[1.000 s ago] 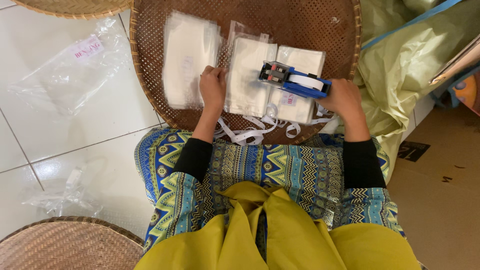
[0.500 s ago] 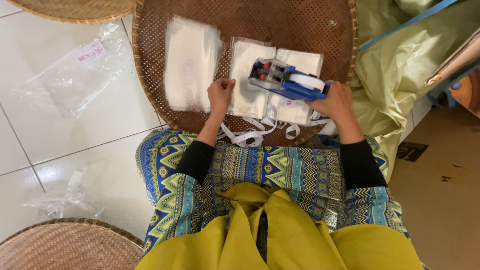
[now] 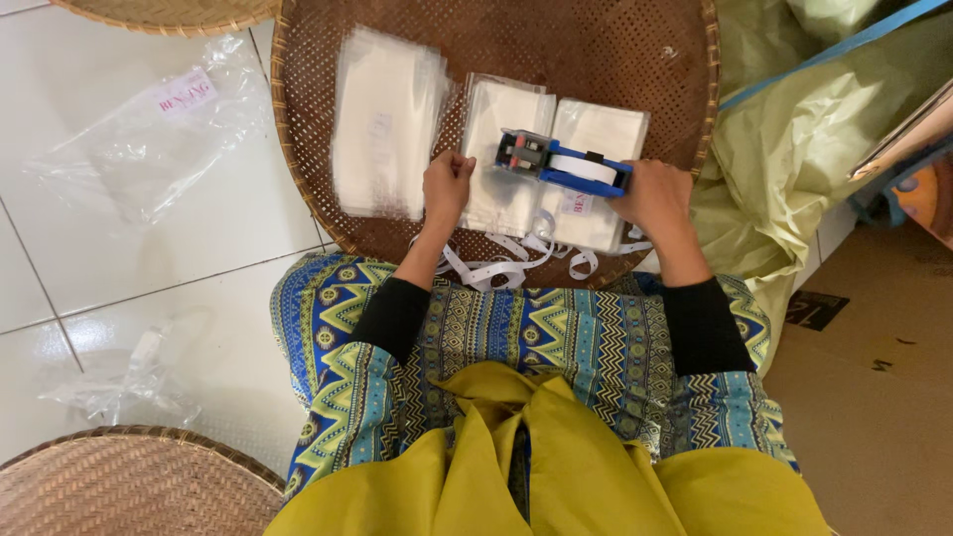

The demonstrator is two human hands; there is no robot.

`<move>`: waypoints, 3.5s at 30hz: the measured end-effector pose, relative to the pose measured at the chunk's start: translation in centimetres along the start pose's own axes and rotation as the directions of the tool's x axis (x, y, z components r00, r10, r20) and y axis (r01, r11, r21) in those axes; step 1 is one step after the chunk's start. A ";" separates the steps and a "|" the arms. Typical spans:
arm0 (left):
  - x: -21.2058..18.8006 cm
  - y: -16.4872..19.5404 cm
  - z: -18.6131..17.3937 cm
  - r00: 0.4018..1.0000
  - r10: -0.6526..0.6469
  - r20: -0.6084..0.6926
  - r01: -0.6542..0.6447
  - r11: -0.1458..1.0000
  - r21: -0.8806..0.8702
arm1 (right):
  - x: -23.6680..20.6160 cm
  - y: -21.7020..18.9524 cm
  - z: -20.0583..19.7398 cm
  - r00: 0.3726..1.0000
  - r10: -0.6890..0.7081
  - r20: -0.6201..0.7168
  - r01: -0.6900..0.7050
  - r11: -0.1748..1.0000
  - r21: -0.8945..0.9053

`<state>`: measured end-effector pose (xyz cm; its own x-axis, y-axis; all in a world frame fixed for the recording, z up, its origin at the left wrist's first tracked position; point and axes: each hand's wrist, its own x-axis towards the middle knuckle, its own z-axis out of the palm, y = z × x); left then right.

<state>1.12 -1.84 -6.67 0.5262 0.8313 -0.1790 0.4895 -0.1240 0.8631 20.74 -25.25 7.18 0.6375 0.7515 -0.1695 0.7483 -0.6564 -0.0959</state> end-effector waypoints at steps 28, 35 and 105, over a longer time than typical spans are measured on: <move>4.7 -2.3 -12.9 0.834 0.122 -0.538 0.158 0.882 0.444 | -0.3 4.4 2.7 0.996 0.064 0.066 -0.069 0.995 0.075; 1.5 1.1 -6.2 0.955 0.236 -0.177 -0.179 0.941 0.288 | -0.2 4.7 3.1 0.999 0.036 0.035 -0.039 0.993 0.107; 4.1 -0.6 -10.6 0.795 0.407 -0.451 -0.024 0.763 0.646 | -0.8 3.6 1.6 0.987 0.089 0.136 -0.100 0.992 0.076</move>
<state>-4.40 7.37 -2.91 0.3039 0.8543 0.4216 0.8098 -0.4648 0.3580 22.59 -28.31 5.40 0.6705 0.6745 -0.3091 0.6649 -0.7311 -0.1531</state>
